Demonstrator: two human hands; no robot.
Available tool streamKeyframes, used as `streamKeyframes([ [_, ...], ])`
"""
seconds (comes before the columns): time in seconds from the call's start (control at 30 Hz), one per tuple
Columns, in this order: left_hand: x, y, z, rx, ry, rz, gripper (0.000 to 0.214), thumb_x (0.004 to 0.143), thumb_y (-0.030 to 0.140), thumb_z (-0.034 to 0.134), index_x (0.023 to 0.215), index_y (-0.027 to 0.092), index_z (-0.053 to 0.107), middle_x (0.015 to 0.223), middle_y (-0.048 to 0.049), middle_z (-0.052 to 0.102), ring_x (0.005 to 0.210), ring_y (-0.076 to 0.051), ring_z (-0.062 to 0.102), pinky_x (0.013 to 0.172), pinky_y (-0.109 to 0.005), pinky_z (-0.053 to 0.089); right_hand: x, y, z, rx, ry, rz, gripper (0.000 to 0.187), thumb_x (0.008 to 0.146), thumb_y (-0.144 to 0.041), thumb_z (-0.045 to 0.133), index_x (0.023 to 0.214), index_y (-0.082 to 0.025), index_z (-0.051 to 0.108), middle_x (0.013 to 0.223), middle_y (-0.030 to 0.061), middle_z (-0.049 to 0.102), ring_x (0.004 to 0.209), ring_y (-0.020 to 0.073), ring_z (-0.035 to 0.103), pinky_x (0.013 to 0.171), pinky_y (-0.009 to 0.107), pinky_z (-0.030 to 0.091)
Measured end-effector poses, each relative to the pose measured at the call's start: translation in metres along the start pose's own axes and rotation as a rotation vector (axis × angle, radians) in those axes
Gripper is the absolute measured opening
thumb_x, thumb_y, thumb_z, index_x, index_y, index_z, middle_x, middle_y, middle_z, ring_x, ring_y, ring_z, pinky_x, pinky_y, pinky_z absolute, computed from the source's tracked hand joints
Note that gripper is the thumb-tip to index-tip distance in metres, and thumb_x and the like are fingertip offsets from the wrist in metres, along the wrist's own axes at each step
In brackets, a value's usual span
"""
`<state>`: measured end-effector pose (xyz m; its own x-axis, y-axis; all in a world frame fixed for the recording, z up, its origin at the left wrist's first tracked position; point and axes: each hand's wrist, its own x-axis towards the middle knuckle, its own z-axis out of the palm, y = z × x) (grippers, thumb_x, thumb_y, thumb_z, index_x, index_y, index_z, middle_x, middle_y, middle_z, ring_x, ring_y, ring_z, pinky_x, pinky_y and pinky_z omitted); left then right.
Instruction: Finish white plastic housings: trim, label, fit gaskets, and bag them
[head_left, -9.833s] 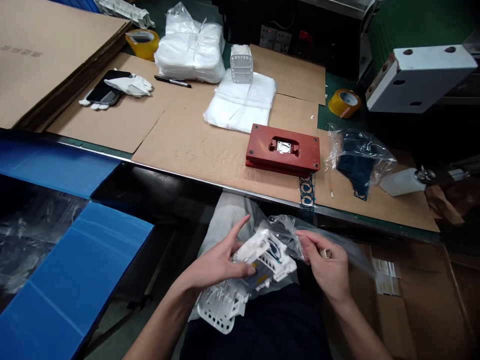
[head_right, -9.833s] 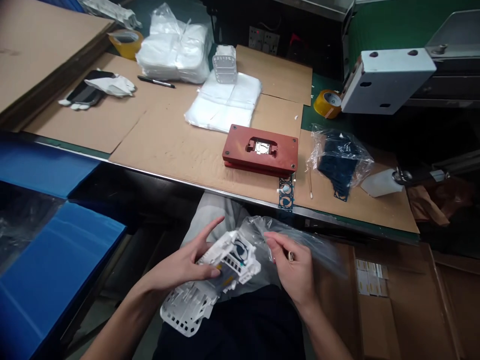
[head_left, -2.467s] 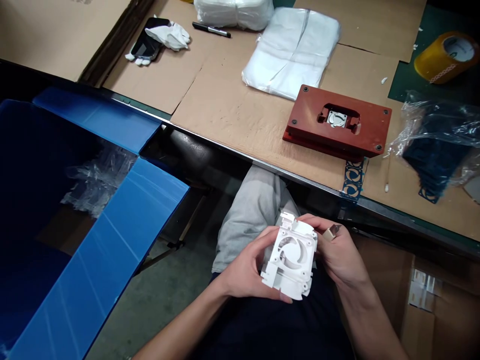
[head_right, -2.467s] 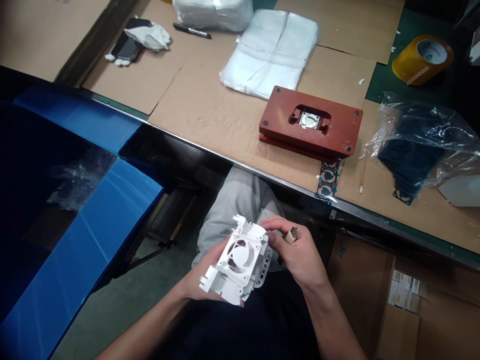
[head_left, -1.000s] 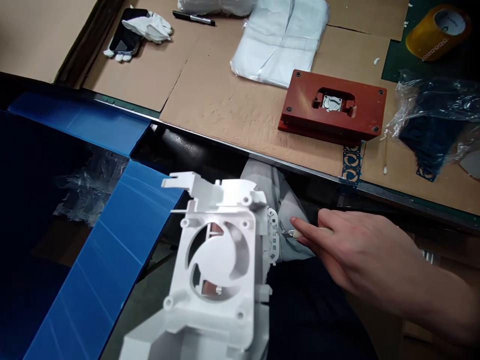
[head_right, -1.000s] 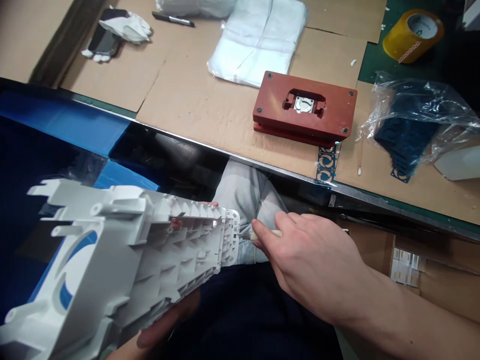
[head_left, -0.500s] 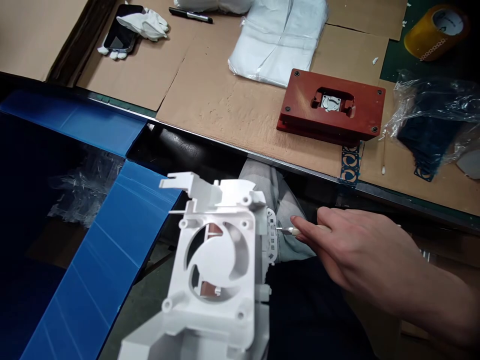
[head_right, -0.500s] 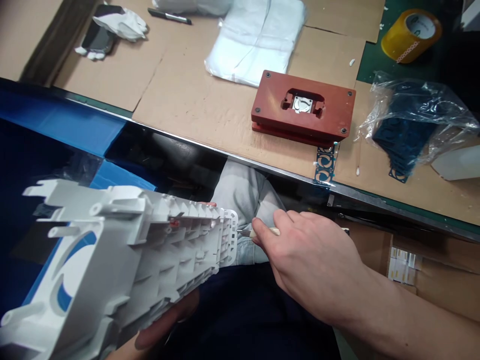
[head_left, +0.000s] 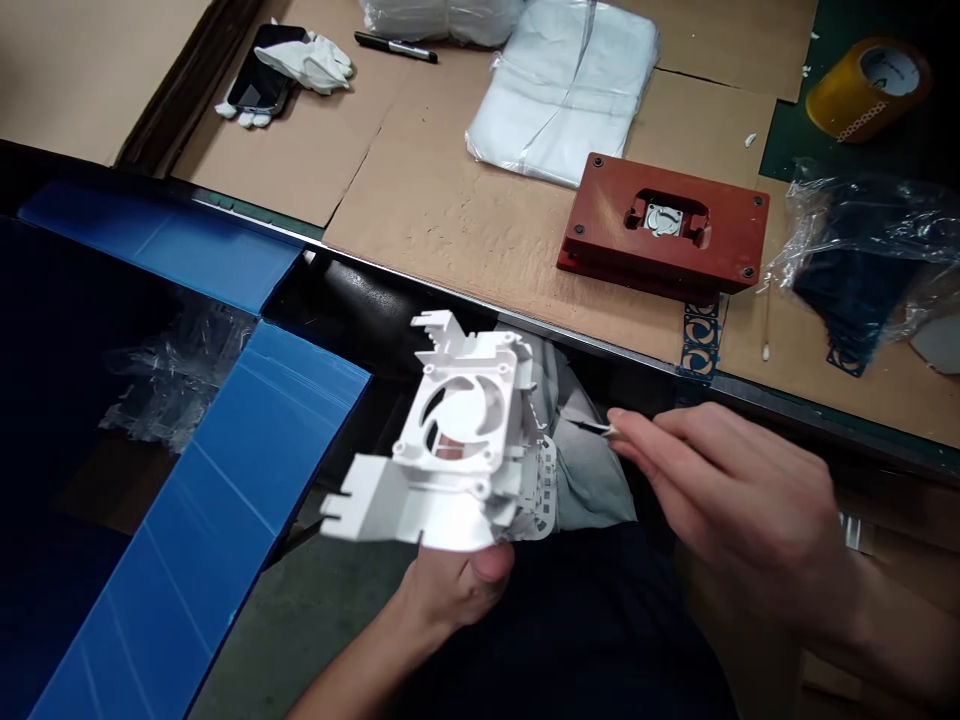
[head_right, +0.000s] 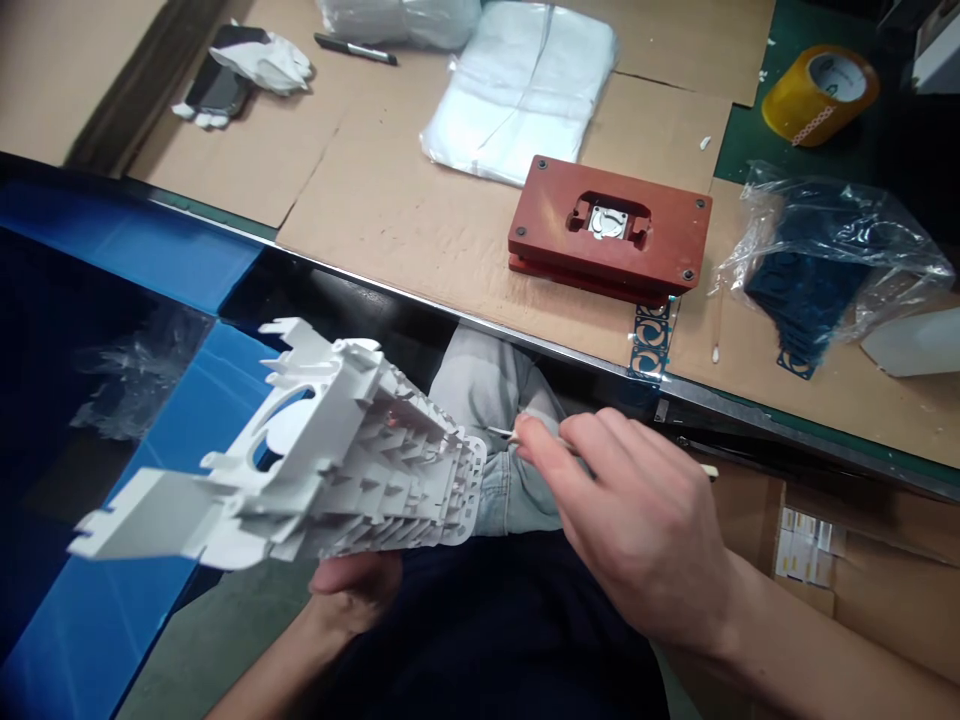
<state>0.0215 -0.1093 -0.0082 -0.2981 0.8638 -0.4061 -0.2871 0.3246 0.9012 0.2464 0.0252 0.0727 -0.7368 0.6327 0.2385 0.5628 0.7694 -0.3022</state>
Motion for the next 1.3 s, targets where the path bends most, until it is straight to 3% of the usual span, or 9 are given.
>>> streamKeyframes([
  [0.13,0.018,0.038,0.030,-0.109,0.147,0.147,0.087,0.082,0.083,0.048,0.146,0.025,0.054,0.142,-0.0104,0.063,0.151,-0.036,0.032,0.123,-0.045,0.032,-0.002,0.015,0.009,0.035,-0.033,0.245,0.030,0.102,-0.028,0.057,0.128,-0.014,0.060,0.086,0.0053,0.070,0.074,0.0183,0.066,0.067,0.031,0.046],
  [0.27,0.036,0.063,0.050,-0.432,0.110,-0.053,0.075,0.089,0.079,0.040,0.143,0.028,0.057,0.141,-0.0060,0.065,0.148,-0.033,0.040,0.122,-0.048,0.036,-0.008,0.023,0.019,0.354,-0.216,0.562,0.026,0.108,-0.038,0.038,0.108,-0.021,0.059,0.077,-0.0007,0.067,0.064,0.0137,0.064,0.059,0.026,0.046],
  [0.37,0.041,0.068,0.053,-0.555,0.080,-0.185,0.070,0.094,0.075,0.034,0.142,0.029,0.057,0.142,-0.0052,0.064,0.145,-0.034,0.045,0.120,-0.051,0.038,-0.010,0.024,0.022,0.481,-0.285,0.599,0.031,0.109,-0.039,0.036,0.098,-0.024,0.060,0.082,-0.0007,0.067,0.072,0.0133,0.064,0.067,0.025,0.048],
  [0.6,0.043,0.065,0.050,-0.620,-0.023,-0.430,0.079,0.092,0.078,0.032,0.142,0.024,0.057,0.129,-0.0112,0.071,0.128,-0.040,0.060,0.108,-0.056,0.049,-0.005,0.027,0.014,0.451,-0.189,0.364,0.025,0.102,-0.032,0.055,0.123,-0.023,0.064,0.112,0.0068,0.069,0.097,0.0196,0.067,0.080,0.029,0.053],
  [0.7,0.045,0.062,0.051,-0.669,-0.128,-0.595,0.083,0.091,0.079,0.032,0.144,0.018,0.055,0.126,-0.0152,0.072,0.122,-0.040,0.065,0.103,-0.056,0.052,0.006,0.027,0.005,0.446,-0.095,0.133,0.030,0.100,-0.018,0.057,0.129,-0.021,0.063,0.109,0.0076,0.069,0.095,0.0178,0.066,0.080,0.029,0.052],
  [0.8,0.047,0.058,0.054,-0.736,-0.201,-0.671,0.078,0.093,0.075,0.036,0.146,0.019,0.053,0.128,-0.0142,0.072,0.120,-0.037,0.066,0.103,-0.051,0.052,0.022,0.028,0.001,0.452,-0.146,-0.170,0.035,0.097,-0.008,0.055,0.125,-0.024,0.067,0.104,0.0055,0.067,0.092,0.0162,0.061,0.080,0.030,0.047],
  [0.93,0.047,0.052,0.058,-0.769,-0.240,-0.697,0.073,0.095,0.069,0.043,0.145,0.017,0.053,0.125,-0.0136,0.073,0.119,-0.034,0.067,0.104,-0.045,0.052,0.047,0.028,0.005,0.526,-0.271,-0.466,0.024,0.098,-0.029,0.064,0.120,-0.024,0.071,0.099,0.0063,0.066,0.089,0.0183,0.058,0.079,0.035,0.041],
  [1.03,0.047,0.049,0.058,-0.787,-0.266,-0.723,0.072,0.096,0.067,0.043,0.144,0.014,0.054,0.121,-0.0142,0.075,0.116,-0.034,0.069,0.102,-0.044,0.053,0.060,0.025,0.011,0.583,-0.346,-0.555,0.033,0.094,-0.046,0.067,0.114,-0.021,0.074,0.090,0.0053,0.064,0.083,0.0176,0.056,0.077,0.034,0.039],
  [1.3,0.047,0.050,0.058,-0.824,-0.339,-0.778,0.071,0.099,0.065,0.035,0.138,0.012,0.060,0.116,-0.0166,0.075,0.110,-0.033,0.071,0.098,-0.042,0.055,0.059,0.022,0.021,0.689,-0.384,-0.559,0.035,0.092,-0.049,0.070,0.113,-0.021,0.075,0.089,0.0043,0.063,0.083,0.0163,0.055,0.081,0.033,0.040],
])
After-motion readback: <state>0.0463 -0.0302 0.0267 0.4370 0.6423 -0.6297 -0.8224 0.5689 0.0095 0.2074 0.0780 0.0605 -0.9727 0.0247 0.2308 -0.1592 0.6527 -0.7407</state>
